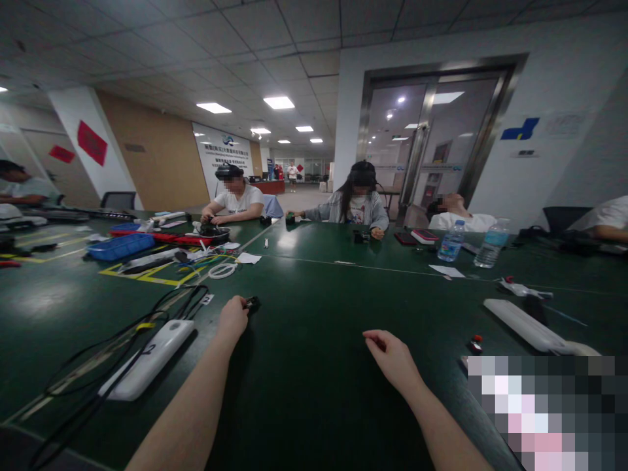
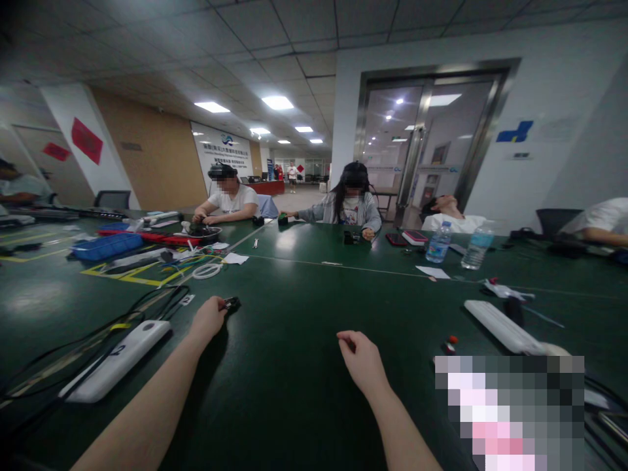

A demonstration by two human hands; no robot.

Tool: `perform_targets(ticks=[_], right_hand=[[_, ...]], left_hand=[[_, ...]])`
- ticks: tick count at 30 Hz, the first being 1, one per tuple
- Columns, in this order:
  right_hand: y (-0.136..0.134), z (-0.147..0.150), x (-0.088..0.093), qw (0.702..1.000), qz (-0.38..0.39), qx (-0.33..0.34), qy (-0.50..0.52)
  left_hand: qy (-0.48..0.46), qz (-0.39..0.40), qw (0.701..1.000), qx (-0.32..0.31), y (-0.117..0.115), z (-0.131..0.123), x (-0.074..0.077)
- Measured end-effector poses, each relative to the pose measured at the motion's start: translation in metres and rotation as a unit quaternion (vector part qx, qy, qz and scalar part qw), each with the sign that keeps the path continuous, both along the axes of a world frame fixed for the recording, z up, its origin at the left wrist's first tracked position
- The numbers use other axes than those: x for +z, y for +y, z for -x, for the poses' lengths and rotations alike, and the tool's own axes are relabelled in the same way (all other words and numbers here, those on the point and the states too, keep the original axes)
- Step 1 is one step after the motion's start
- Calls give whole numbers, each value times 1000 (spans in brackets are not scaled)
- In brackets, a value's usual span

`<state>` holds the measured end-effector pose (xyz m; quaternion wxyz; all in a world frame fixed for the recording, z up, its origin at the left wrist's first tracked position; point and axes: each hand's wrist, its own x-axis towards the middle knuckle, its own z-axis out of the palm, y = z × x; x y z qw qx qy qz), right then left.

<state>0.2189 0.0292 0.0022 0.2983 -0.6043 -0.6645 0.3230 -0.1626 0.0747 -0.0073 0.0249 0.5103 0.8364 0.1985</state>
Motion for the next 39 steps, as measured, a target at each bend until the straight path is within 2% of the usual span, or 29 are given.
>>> perform_targets(ticks=[5, 15, 22, 29, 39], right_hand=[[0, -1, -1, 1000, 2, 1, 0], [0, -1, 0, 1000, 15, 2, 4], [1, -1, 0, 1000, 9, 3, 1], [-3, 3, 8, 1000, 20, 0, -2], [1, 0, 1, 1000, 10, -3, 8]], left_hand=[[4, -8, 1000, 15, 0, 1, -1], [42, 32, 999, -4, 0, 6, 0], [102, 20, 994, 44, -11, 0, 6], [54, 30, 998, 2, -6, 3, 4], [40, 1, 999, 30, -5, 6, -1]])
